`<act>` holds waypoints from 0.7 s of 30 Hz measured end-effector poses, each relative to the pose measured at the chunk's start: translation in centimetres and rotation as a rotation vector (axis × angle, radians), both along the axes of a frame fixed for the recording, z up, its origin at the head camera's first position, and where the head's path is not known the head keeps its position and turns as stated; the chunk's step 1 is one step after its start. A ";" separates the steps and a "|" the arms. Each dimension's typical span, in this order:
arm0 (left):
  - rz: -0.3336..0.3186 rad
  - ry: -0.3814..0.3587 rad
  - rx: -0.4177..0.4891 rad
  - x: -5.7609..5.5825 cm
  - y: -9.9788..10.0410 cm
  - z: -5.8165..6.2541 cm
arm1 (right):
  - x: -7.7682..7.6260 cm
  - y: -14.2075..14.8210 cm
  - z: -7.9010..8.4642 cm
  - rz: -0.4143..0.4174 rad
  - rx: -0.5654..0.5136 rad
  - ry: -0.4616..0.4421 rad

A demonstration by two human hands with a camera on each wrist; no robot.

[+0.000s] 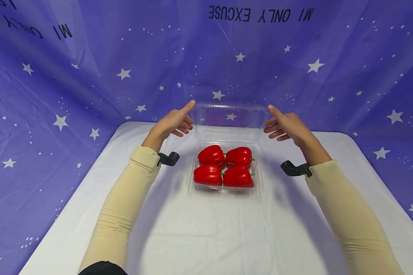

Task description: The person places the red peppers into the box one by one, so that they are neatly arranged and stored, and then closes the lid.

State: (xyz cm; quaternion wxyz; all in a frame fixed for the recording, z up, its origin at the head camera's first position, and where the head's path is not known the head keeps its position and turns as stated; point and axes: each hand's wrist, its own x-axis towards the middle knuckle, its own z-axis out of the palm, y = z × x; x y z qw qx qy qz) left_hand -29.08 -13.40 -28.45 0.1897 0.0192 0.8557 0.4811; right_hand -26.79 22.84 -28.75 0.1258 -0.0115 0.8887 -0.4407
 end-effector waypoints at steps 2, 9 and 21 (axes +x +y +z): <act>-0.008 -0.008 -0.004 0.1 -0.1 0.1 | 0.2 0.1 0.1 0.007 -0.006 -0.018; -0.025 -0.027 0.004 0.9 -0.3 0.1 | 0.8 0.2 0.3 0.037 -0.002 -0.058; -0.055 -0.026 0.021 2.0 -0.5 0.0 | 1.5 -0.1 0.1 0.036 -0.006 -0.077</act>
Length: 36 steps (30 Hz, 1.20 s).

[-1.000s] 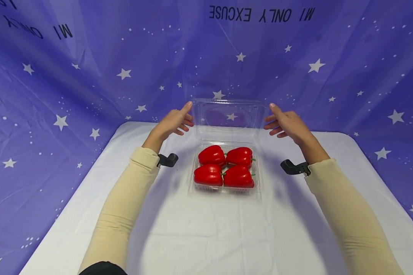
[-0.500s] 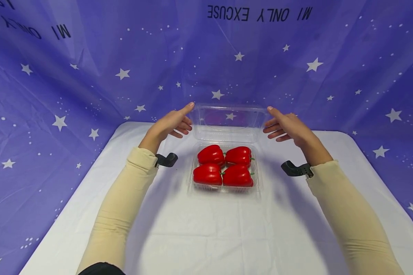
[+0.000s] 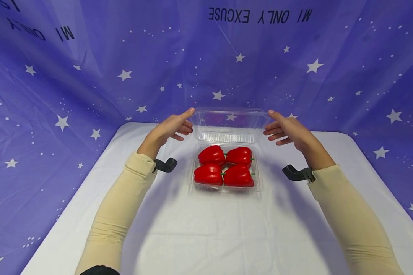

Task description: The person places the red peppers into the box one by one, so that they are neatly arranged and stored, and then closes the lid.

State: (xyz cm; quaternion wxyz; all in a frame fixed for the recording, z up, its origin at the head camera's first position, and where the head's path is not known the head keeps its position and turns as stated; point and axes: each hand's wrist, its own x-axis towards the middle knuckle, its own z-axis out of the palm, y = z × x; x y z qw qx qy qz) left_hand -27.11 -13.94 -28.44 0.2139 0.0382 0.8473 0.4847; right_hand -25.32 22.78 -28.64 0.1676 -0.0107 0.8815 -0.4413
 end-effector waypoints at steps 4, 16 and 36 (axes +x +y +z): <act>-0.004 0.002 0.012 0.1 0.0 0.0 | 0.2 0.0 0.1 0.011 -0.003 -0.001; 0.020 0.015 0.049 0.3 0.3 -0.7 | 0.2 0.2 -0.3 0.056 -0.065 -0.030; 0.000 0.034 0.048 1.5 -0.2 -1.3 | 1.0 0.4 -0.8 0.086 -0.067 -0.035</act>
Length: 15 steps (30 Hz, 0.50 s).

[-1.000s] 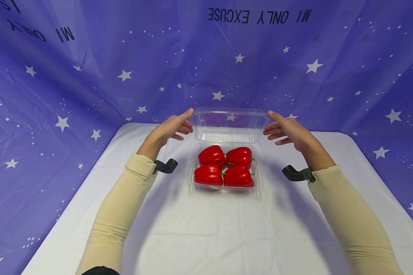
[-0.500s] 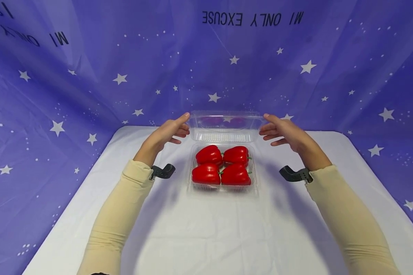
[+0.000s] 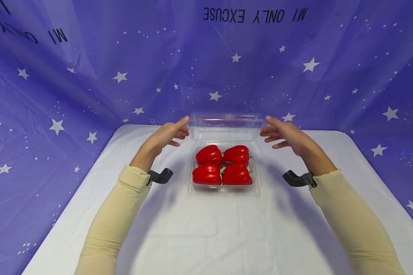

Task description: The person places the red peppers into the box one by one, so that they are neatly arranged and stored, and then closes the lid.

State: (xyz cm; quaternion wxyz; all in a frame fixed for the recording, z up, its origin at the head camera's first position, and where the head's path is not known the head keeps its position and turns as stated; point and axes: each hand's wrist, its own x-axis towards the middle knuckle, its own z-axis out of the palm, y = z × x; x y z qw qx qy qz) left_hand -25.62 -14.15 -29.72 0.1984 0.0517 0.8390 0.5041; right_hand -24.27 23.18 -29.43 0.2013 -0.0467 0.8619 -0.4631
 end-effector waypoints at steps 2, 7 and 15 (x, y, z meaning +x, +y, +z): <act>-0.004 0.008 0.001 0.2 0.0 -0.1 | 0.2 0.1 -0.1 0.005 0.008 0.003; 0.003 0.019 0.011 0.7 0.1 -0.4 | 0.8 0.2 -0.5 -0.015 0.013 0.036; 0.008 0.031 0.054 1.2 -0.3 -1.3 | 1.5 0.0 -1.2 0.000 0.019 0.077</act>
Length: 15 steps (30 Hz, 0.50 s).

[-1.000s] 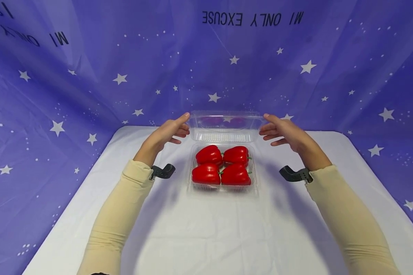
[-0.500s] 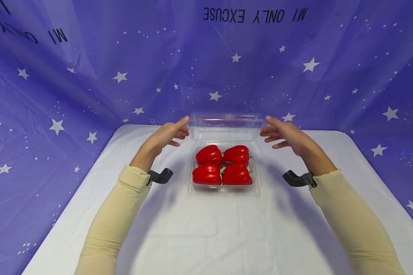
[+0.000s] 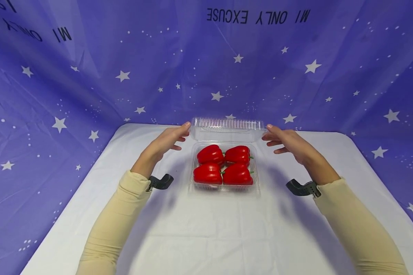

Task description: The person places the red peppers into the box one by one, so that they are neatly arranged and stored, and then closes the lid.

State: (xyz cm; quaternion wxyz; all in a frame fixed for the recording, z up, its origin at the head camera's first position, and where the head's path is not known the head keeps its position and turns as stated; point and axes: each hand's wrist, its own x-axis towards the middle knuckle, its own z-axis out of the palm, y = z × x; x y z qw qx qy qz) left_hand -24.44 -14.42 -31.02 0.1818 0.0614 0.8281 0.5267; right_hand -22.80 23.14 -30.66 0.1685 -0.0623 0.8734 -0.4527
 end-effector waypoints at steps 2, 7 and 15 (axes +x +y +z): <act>0.000 0.002 0.004 0.0 0.0 -0.2 | 0.1 0.1 -0.1 0.001 0.001 0.001; -0.013 0.009 -0.001 0.3 0.1 -0.6 | 0.3 0.2 -0.4 0.006 -0.019 0.002; -0.028 0.037 -0.002 1.3 -0.1 -1.4 | 1.0 0.3 -1.0 0.043 -0.053 0.005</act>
